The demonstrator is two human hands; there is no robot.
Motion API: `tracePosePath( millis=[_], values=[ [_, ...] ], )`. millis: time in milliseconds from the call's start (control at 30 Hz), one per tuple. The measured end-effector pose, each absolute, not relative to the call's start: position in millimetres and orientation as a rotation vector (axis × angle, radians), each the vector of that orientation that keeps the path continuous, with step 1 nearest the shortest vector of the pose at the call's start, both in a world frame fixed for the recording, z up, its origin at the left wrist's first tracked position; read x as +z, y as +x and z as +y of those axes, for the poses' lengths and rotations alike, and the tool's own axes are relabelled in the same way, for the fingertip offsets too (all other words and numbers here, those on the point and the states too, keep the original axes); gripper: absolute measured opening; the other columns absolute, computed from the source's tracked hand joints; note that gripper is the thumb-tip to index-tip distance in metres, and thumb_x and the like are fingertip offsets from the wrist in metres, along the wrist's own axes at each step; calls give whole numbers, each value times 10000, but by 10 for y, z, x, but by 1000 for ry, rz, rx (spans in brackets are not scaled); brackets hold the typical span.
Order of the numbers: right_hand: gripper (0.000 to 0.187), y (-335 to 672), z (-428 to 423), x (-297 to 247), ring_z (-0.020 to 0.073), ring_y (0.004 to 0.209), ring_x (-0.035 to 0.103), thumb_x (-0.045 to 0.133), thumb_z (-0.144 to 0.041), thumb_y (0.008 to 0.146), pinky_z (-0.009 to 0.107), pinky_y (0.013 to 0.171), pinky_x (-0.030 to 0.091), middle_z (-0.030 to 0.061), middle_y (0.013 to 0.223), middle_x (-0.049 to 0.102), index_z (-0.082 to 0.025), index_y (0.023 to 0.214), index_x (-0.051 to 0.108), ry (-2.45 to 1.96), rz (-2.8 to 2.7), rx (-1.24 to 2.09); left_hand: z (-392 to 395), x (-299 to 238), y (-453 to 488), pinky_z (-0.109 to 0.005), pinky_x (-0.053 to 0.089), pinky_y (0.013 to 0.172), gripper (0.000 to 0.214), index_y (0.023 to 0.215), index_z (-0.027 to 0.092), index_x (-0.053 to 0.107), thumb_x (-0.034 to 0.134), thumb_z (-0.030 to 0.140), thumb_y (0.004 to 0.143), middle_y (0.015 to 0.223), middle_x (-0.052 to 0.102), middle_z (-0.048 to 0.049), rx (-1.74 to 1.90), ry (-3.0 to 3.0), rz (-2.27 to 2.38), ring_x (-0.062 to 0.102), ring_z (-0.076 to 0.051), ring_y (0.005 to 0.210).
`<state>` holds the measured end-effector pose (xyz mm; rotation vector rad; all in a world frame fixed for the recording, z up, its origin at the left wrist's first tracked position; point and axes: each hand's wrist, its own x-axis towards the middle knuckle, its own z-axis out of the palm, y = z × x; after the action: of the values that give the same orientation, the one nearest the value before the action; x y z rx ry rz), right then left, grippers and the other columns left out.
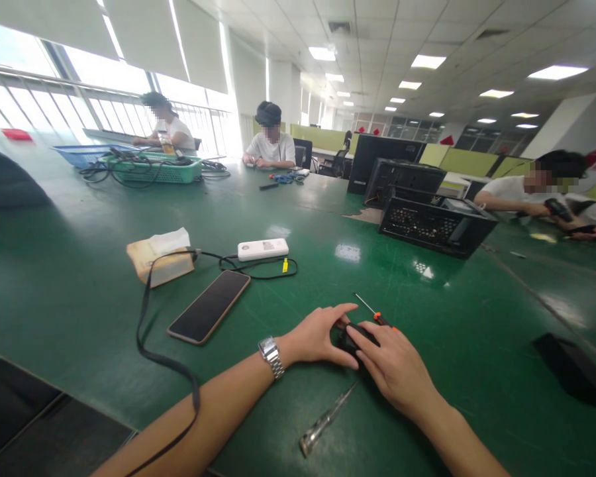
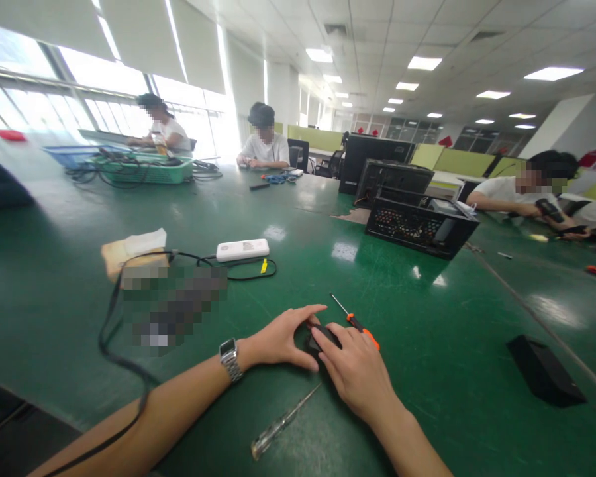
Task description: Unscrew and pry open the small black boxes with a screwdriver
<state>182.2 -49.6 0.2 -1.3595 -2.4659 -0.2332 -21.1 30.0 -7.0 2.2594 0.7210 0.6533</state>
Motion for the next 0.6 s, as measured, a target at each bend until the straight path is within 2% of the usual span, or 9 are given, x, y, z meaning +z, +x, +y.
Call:
tracePosePath(
  millis=[167,300,433,600],
  values=[
    [394,1927,-504,14,243,1025,607,411,-283,945,363,854,491,121,1168,631,-232,1299,577,-1393,-2316,-275,387,-81,-278,-349,448,917,933,1399,216,374,824,465,620,1084,649,-64,720,2184,729,601,-224,986],
    [459,2461,-476,157,257,1029,614,337,-378,952,365,809,508,99,1226,604,-245,1345,533,-1787,-1863,-303,401,-67,-296,-337,454,903,861,1379,216,397,810,440,657,1088,651,-59,701,2164,762,597,-208,976],
    [590,3211,-482,250,356,1006,624,252,-511,927,446,679,513,142,1288,579,-218,1357,532,-2300,-1312,-271,374,-51,-291,-342,442,909,763,1324,221,458,792,454,679,1089,657,-55,672,2191,772,593,-212,983],
    [665,3710,-505,165,462,1058,576,340,-578,855,510,590,464,233,1337,518,-194,1364,531,-2579,-1073,-85,354,-49,-291,-330,444,895,689,1243,204,512,791,474,674,1068,662,-54,678,2195,777,594,-212,971]
  ],
)
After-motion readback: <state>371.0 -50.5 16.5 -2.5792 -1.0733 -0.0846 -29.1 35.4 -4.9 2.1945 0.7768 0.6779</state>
